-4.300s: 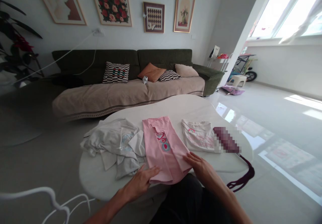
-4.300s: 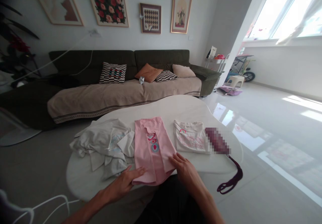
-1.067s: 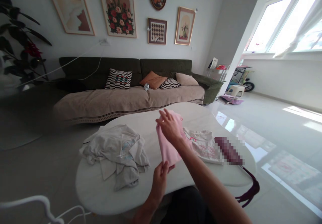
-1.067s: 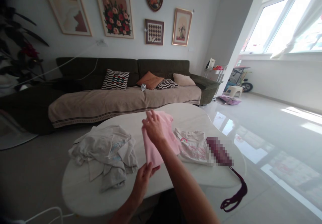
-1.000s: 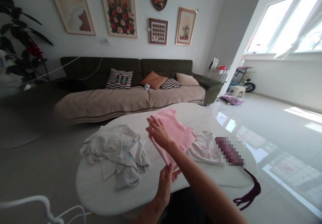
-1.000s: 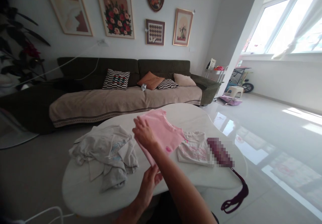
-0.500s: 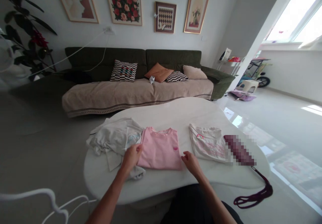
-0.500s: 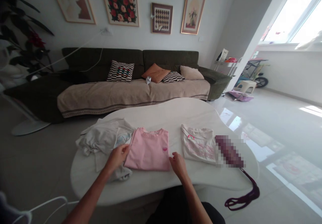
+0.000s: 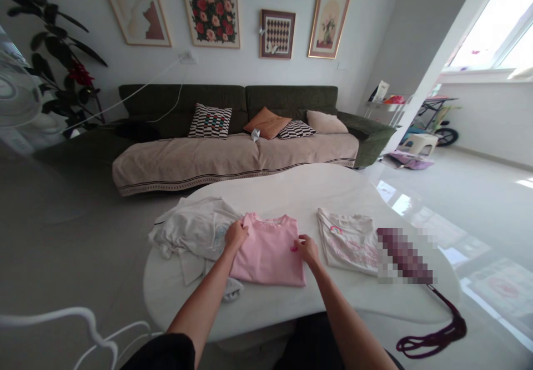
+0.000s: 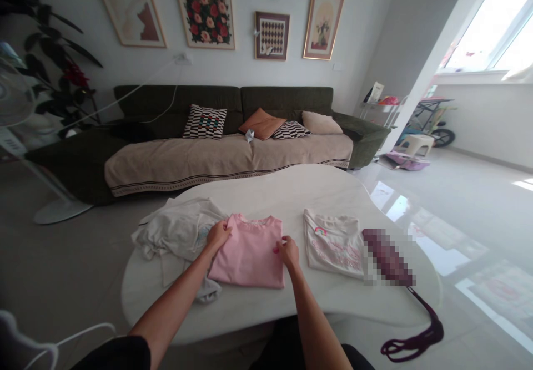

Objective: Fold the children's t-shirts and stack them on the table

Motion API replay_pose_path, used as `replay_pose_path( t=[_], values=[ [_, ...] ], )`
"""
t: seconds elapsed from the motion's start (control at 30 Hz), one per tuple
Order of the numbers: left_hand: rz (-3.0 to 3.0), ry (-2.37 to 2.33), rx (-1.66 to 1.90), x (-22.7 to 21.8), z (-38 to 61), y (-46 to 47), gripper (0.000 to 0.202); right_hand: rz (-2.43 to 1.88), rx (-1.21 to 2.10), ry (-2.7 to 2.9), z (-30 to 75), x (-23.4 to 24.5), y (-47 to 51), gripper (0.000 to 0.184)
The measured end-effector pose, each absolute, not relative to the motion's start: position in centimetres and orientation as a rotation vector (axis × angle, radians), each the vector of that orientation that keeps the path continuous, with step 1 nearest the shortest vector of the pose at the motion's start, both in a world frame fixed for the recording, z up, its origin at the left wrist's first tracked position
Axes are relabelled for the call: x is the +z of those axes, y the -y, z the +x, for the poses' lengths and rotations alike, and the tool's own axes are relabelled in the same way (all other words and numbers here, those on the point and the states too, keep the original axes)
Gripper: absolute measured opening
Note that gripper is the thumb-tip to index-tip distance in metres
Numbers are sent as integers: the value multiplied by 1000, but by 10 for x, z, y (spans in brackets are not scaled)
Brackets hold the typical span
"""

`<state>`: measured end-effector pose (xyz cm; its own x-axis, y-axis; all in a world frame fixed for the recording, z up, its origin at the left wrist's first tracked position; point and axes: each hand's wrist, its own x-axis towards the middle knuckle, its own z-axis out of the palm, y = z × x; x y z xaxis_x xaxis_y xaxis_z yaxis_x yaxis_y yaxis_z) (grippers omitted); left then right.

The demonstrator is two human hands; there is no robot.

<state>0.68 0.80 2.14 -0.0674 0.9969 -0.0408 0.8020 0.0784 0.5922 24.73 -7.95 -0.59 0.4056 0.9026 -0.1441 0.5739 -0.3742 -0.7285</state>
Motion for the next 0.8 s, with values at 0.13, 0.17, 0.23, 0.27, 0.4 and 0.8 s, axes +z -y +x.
replay_pose_path(
  t=[0.13, 0.17, 0.23, 0.27, 0.4, 0.8],
  values=[
    [1797, -1882, 595, 30, -2, -18, 14, -2069, 724, 1236, 243, 3, 71, 22],
    [1804, -1887, 600, 30, -5, -18, 15, -2070, 722, 1232, 241, 5, 69, 21],
    [1797, -1931, 586, 29, -12, -19, 14, -2091, 715, 1215, 239, 7, 65, 20],
    [1784, -1961, 569, 27, -14, -20, 14, -2112, 712, 1202, 238, 7, 63, 20],
    [1738, -1996, 510, 17, -17, -28, 14, -2225, 736, 1135, 238, 3, 55, 23],
    [1803, -1621, 819, 30, -6, -22, 25, -2012, 999, 1111, 241, -8, 61, 28]
  ],
)
